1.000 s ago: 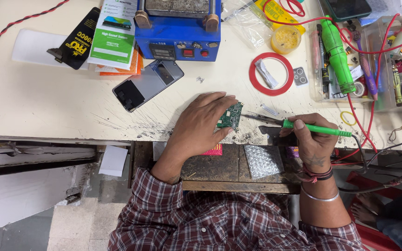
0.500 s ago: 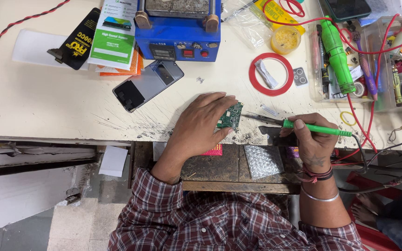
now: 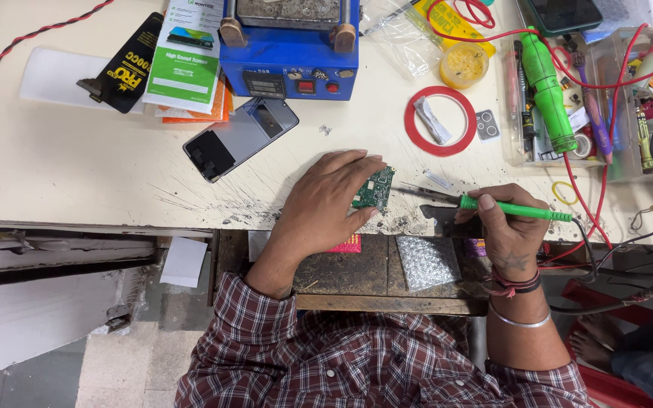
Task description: The person holds a green circuit board on the workbench and solders components onto it using a soldering iron, at times steadying the board with one hand while applying the iron with the other. They also use a small tool to work on the board and reposition it during the work.
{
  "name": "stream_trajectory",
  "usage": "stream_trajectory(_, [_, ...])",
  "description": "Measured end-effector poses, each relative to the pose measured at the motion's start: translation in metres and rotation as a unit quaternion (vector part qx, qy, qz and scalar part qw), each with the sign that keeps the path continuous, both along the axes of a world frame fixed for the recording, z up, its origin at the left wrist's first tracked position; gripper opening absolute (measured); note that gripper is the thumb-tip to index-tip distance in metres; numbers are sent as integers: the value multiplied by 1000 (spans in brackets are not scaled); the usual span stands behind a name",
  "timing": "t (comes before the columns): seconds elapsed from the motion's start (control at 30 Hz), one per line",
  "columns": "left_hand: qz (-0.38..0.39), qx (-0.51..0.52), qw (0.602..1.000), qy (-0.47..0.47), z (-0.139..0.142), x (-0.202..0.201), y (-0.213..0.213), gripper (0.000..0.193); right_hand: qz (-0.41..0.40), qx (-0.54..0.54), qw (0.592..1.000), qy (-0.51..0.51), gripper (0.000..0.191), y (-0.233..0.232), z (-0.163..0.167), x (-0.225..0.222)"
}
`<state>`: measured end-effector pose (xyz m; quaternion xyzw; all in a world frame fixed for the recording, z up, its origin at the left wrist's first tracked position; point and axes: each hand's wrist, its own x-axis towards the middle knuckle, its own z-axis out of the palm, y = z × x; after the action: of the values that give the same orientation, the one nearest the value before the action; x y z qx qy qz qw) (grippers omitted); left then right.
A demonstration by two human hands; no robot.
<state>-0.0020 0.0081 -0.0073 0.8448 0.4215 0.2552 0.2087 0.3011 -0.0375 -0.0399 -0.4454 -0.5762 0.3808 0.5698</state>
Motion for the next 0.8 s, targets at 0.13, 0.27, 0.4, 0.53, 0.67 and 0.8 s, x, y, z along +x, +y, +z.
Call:
stream_trajectory(0.13, [0, 1, 1000, -2, 0, 0, 0, 66, -3, -9, 1000, 8, 14, 0, 0, 0])
stream_trajectory(0.27, [-2, 5, 1000, -2, -1, 0, 0, 66, 0, -13, 1000, 17, 14, -1, 0, 0])
stream_trajectory(0.4, [4, -2, 1000, -1, -2, 0, 0, 66, -12, -11, 1000, 11, 14, 0, 0, -1])
stream_trajectory(0.53, [1, 9, 1000, 0, -2, 0, 1, 66, 4, -9, 1000, 17, 15, 0, -1, -1])
stream_trajectory(0.67, [2, 7, 1000, -7, -1, -2, -1, 66, -7, 9, 999, 30, 17, -2, -6, 0])
stream_trajectory(0.8, [5, -5, 1000, -5, 1, -2, -1, 68, -12, 45, 995, 83, 16, -1, -15, 0])
